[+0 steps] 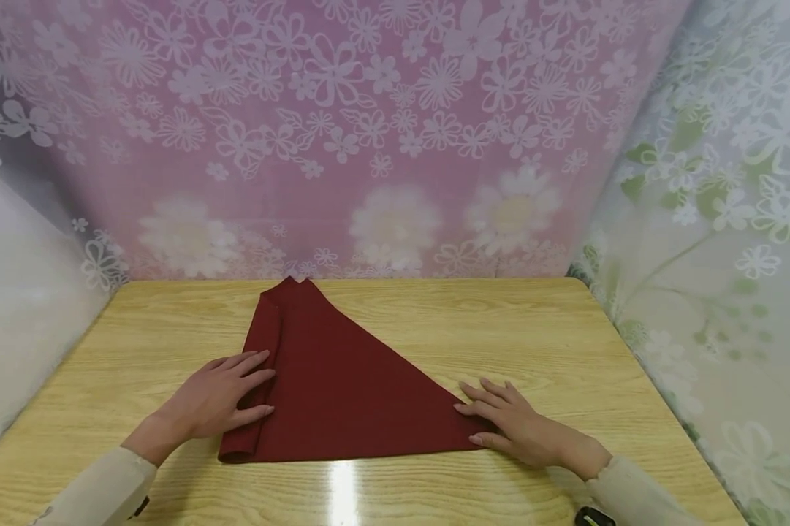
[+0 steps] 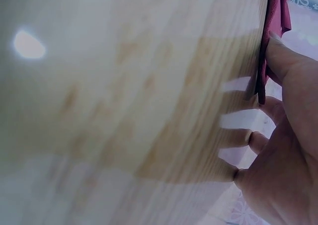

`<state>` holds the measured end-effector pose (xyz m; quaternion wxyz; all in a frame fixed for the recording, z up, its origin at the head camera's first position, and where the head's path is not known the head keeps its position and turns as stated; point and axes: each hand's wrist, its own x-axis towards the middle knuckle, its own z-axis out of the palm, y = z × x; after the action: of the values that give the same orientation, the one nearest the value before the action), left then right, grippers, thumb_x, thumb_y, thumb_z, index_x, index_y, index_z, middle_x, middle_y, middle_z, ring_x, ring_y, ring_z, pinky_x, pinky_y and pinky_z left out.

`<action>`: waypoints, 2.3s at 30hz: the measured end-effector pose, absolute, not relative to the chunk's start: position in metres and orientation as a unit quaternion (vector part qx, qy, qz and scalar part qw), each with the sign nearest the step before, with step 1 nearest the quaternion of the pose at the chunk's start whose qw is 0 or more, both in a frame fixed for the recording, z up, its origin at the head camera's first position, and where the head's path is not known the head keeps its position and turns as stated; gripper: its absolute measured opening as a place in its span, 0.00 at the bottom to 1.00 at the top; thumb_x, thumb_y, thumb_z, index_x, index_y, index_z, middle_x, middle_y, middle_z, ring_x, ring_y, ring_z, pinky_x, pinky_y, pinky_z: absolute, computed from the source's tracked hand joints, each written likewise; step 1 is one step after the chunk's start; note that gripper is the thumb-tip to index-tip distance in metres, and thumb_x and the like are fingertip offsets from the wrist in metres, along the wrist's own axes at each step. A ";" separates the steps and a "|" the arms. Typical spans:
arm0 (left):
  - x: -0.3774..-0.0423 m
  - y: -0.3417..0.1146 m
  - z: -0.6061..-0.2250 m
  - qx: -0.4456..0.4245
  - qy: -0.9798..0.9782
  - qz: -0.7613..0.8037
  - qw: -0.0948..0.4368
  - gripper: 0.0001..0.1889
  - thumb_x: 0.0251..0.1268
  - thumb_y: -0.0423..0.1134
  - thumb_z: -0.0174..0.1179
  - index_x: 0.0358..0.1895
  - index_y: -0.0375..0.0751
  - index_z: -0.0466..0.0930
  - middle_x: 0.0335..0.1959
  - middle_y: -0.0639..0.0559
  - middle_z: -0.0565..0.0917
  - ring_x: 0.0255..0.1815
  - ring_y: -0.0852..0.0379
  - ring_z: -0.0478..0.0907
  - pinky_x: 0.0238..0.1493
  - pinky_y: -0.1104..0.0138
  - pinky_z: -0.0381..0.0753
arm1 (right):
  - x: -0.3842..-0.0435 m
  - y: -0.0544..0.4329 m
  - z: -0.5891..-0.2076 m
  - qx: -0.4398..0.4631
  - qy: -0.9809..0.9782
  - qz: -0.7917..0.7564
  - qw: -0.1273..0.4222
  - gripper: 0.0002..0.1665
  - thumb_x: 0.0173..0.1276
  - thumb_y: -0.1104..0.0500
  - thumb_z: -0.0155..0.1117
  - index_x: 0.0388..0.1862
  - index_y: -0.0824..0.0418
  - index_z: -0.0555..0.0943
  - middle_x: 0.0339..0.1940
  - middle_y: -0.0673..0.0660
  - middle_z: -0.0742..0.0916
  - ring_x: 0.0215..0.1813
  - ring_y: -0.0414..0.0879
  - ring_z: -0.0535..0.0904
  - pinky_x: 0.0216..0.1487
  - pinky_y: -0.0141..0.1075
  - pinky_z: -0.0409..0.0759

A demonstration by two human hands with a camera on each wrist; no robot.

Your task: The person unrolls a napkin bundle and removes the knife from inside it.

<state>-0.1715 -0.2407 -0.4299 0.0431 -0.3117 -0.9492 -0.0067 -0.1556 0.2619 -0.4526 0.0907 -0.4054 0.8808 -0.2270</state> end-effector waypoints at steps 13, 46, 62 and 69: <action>-0.179 -0.233 -0.426 -0.328 -0.943 -0.006 0.059 0.25 0.61 0.54 0.62 0.55 0.42 0.80 0.62 0.41 0.73 0.63 0.43 0.69 0.53 0.47 0.73 | -0.157 0.260 -0.448 -0.401 0.884 -0.222 0.092 0.27 0.74 0.49 0.54 0.69 0.56 0.70 0.74 0.63 0.62 0.72 0.69 0.50 0.61 0.72 0.43; -0.187 -0.209 -0.425 -0.255 -0.963 0.041 0.078 0.13 0.46 0.39 0.64 0.37 0.44 0.77 0.43 0.42 0.73 0.38 0.45 0.74 0.25 0.53 0.75 | -0.154 0.259 -0.452 -0.400 0.881 -0.234 0.098 0.27 0.74 0.49 0.53 0.68 0.55 0.70 0.74 0.63 0.61 0.72 0.69 0.49 0.61 0.72 0.43; -0.185 -0.222 -0.426 -0.227 -0.967 0.043 0.104 0.14 0.47 0.36 0.61 0.40 0.41 0.75 0.46 0.38 0.72 0.37 0.44 0.75 0.21 0.55 0.72 | -0.154 0.260 -0.450 -0.393 0.883 -0.237 0.100 0.26 0.73 0.49 0.54 0.68 0.55 0.70 0.74 0.63 0.61 0.72 0.69 0.49 0.60 0.73 0.42; -0.181 -0.233 -0.426 -0.237 -0.964 0.052 0.111 0.16 0.50 0.36 0.60 0.45 0.40 0.78 0.58 0.35 0.73 0.51 0.40 0.75 0.29 0.50 0.76 | -0.154 0.260 -0.451 -0.388 0.883 -0.239 0.108 0.27 0.74 0.49 0.54 0.68 0.54 0.70 0.75 0.63 0.61 0.73 0.68 0.48 0.61 0.72 0.40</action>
<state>-0.1809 -0.2326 -0.4257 0.1105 -0.2372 -0.9637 0.0522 -0.1544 0.2603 -0.4512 0.1084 -0.3882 0.8834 -0.2391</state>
